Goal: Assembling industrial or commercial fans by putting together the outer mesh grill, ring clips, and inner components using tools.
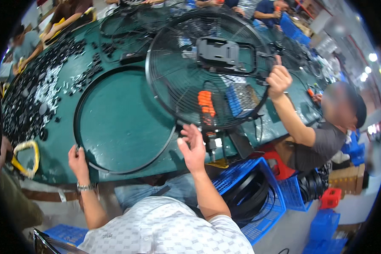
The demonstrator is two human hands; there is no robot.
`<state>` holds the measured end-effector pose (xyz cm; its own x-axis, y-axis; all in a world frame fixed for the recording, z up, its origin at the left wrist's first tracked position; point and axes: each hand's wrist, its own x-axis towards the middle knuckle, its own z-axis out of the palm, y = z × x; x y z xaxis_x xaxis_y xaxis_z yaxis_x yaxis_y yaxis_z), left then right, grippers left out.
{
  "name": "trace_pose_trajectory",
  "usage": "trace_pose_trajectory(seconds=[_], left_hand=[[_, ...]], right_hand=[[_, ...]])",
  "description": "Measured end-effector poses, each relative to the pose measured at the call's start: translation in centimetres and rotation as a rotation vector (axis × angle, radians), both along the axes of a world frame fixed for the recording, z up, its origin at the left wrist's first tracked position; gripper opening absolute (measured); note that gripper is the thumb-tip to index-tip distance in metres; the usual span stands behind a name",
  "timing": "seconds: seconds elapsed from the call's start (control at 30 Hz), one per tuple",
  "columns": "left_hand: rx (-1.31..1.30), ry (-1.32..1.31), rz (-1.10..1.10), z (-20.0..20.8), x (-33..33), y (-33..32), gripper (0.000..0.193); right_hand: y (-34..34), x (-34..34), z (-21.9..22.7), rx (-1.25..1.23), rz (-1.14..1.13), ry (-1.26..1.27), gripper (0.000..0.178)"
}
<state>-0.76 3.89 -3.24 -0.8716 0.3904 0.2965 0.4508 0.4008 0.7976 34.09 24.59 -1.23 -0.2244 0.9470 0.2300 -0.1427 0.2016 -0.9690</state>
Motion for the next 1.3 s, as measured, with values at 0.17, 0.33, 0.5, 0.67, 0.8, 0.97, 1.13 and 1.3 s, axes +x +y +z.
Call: trace_pose_trajectory(seconds=[0.17, 0.33, 0.5, 0.67, 0.8, 0.97, 1.13, 1.3], left_hand=[[0.047, -0.035, -0.012, -0.1, 0.1, 0.1, 0.035], [0.033, -0.023, -0.006, 0.0, 0.1, 0.2, 0.035], [0.054, -0.018, -0.008, -0.1, 0.1, 0.3, 0.037], [0.103, 0.002, -0.011, -0.3, 0.1, 0.2, 0.038], [0.108, 0.000, 0.003, 0.1, 0.3, 0.3, 0.039], [0.139, -0.009, 0.009, 1.1, 0.9, 0.3, 0.038], [0.103, 0.001, 0.043, 1.3, 1.0, 0.1, 0.039], [0.153, -0.017, 0.028, 1.1, 0.8, 0.0, 0.042]], right_hand=[[-1.9, 4.1, 3.9, -0.169, -0.050, 0.128, 0.049], [3.1, 7.8, 8.9, 0.407, -0.488, -0.348, 0.039], [14.3, 8.6, 13.4, 0.752, -0.690, -0.708, 0.044], [22.2, 5.6, 15.8, 0.703, -0.635, -0.931, 0.051], [26.0, 3.8, 16.1, 0.535, -0.715, -1.018, 0.049], [26.7, 4.1, 16.4, 0.334, -0.589, -0.626, 0.038], [23.5, 3.1, 20.3, 0.255, -0.448, -0.363, 0.041], [17.9, 1.4, 24.6, 0.260, -0.351, -0.243, 0.038]])
